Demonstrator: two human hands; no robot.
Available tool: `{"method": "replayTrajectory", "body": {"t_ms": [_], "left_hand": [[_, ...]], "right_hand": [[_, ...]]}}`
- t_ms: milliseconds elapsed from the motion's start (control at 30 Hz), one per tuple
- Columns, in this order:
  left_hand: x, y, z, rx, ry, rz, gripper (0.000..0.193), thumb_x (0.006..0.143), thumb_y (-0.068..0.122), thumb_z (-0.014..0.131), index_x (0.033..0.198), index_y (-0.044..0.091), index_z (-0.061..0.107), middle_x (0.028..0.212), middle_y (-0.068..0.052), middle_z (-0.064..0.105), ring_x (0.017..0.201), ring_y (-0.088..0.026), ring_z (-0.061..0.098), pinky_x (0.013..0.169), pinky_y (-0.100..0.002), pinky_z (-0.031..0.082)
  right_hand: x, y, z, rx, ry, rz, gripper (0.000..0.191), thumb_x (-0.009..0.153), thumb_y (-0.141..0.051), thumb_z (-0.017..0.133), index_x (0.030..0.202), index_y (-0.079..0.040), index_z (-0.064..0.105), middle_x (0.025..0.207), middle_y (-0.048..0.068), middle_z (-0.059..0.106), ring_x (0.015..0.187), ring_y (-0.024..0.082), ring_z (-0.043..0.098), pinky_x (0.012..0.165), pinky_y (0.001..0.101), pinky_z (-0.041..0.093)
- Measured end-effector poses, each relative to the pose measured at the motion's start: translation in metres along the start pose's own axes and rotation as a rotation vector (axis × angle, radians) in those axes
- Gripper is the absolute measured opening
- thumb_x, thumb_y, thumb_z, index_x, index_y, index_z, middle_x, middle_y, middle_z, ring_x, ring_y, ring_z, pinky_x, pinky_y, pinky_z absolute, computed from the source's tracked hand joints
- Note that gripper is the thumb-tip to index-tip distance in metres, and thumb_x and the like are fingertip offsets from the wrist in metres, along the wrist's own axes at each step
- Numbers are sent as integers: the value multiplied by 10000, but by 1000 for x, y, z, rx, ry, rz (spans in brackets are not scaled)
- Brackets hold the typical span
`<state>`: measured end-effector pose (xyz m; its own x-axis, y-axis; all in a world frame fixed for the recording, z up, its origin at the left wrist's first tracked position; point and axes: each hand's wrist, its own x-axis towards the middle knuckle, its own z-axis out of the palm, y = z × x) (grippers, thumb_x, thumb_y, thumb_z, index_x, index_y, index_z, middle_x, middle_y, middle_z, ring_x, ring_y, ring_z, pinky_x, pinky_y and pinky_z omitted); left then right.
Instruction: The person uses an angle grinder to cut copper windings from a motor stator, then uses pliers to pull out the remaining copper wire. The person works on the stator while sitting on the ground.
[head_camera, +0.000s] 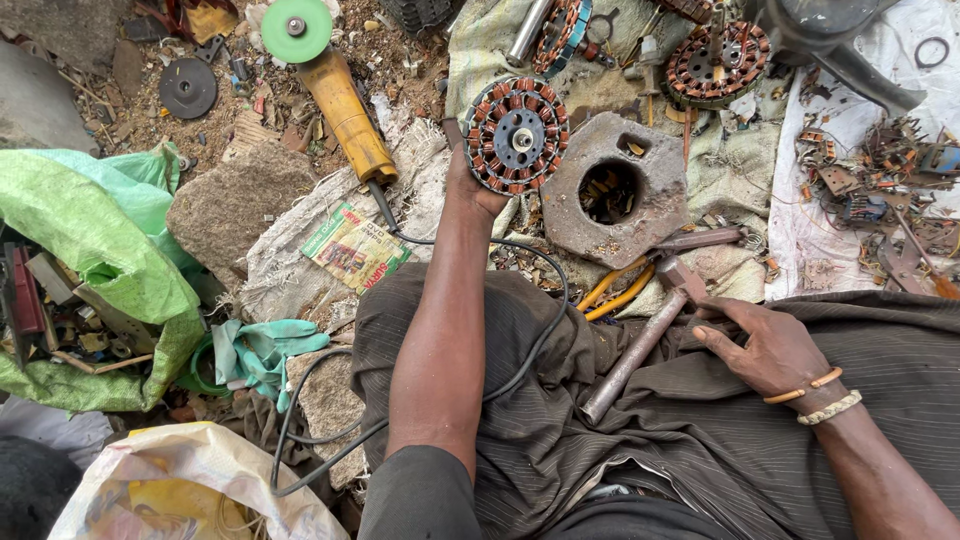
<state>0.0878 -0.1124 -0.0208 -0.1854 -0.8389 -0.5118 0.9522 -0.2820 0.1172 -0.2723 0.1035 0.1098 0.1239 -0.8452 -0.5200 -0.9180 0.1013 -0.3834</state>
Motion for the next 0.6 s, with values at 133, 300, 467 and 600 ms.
{"method": "replayTrajectory", "body": {"t_ms": [133, 300, 467, 600], "left_hand": [[2, 0, -3, 24, 44, 0, 300, 1013, 146, 504, 1192, -56, 636, 1165, -228, 700, 990, -315, 733, 836, -476, 653], [3, 1, -7, 19, 4, 13, 314, 1024, 133, 492, 1208, -79, 633, 1181, -256, 691, 1008, -328, 730, 845, -476, 649], [-7, -7, 11, 149, 96, -6, 425, 1027, 299, 435, 1179, -54, 616, 1158, -219, 706, 1005, -324, 735, 811, -467, 664], [-27, -50, 39, 836, 152, 341, 450, 1050, 396, 539, 1109, -37, 645, 980, -256, 762, 909, -331, 777, 806, -413, 685]], "right_hand": [[2, 2, 3, -48, -5, 20, 577, 871, -511, 659, 1310, -137, 673, 1194, 99, 754, 1091, 315, 715, 933, 417, 556], [3, -2, 2, -19, -14, 0, 584, 872, -506, 648, 1326, -138, 655, 1197, 99, 753, 1082, 308, 717, 926, 412, 558], [2, -16, -7, 187, 5, 88, 608, 847, -465, 698, 1357, -137, 648, 1205, 99, 775, 1128, 264, 728, 964, 400, 558], [18, -41, -10, 883, 117, 83, 657, 883, -428, 688, 1403, -47, 561, 1284, 170, 720, 1173, 281, 709, 1007, 425, 559]]}}
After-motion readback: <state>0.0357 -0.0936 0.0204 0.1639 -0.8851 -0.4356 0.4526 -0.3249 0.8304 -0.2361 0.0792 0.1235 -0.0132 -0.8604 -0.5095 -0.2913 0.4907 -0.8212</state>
